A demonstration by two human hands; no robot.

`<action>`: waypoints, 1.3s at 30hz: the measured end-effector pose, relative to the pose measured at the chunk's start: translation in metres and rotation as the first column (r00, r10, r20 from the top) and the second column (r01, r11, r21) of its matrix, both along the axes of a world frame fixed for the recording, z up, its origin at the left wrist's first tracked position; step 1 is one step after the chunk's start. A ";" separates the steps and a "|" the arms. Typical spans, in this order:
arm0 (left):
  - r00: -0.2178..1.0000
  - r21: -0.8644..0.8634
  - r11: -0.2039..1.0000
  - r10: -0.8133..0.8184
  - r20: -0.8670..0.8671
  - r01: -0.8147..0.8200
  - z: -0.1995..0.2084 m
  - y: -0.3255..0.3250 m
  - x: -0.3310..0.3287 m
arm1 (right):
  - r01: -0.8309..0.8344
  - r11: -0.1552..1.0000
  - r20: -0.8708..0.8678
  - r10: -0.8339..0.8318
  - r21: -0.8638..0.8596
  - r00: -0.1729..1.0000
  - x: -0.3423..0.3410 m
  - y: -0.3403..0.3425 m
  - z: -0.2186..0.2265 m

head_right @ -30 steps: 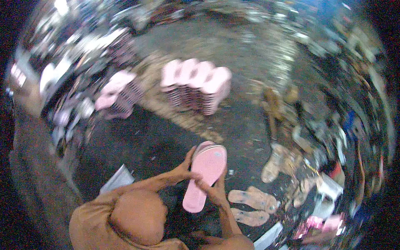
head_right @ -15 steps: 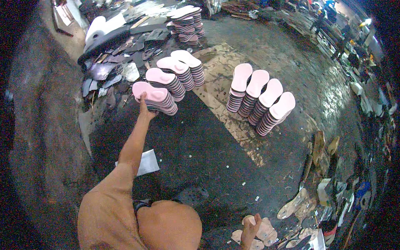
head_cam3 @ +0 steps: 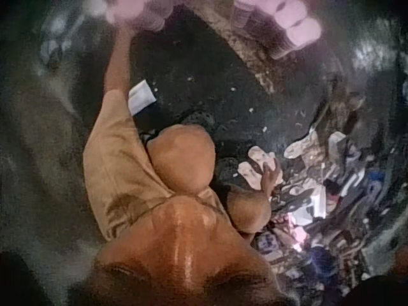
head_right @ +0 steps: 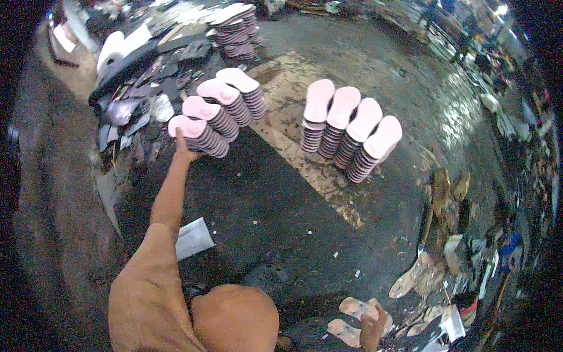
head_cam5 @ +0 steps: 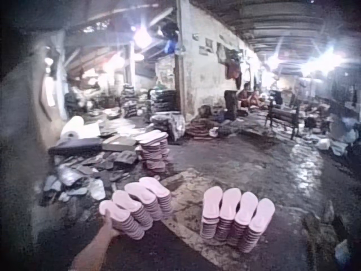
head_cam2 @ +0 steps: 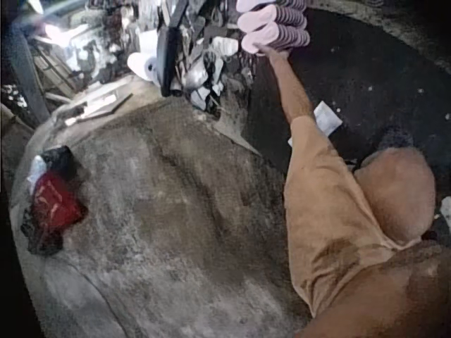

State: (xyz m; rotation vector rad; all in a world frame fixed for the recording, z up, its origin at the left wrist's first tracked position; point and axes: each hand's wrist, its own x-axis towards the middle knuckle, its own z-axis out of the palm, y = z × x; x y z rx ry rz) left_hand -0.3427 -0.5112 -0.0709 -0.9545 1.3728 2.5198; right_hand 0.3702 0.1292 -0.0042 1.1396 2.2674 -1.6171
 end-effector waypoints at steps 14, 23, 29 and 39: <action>0.362 -0.928 0.017 -0.923 0.127 0.371 -0.043 0.468 0.206 | -0.435 0.721 -0.005 0.519 0.540 0.854 -0.362 0.134 0.031; 0.820 -0.957 0.167 -0.562 0.107 0.239 -0.087 0.596 0.197 | -0.184 0.640 -0.223 0.500 0.746 0.837 -0.544 0.090 0.024; 0.644 -0.582 0.621 -0.737 -0.205 0.525 -0.046 0.552 0.261 | -0.184 0.800 -0.321 0.423 0.571 0.847 -0.470 0.125 0.028; 0.422 0.036 0.428 -0.900 0.112 0.903 -0.007 0.467 0.290 | 0.004 0.970 -0.526 0.128 0.241 0.841 -0.276 0.041 0.025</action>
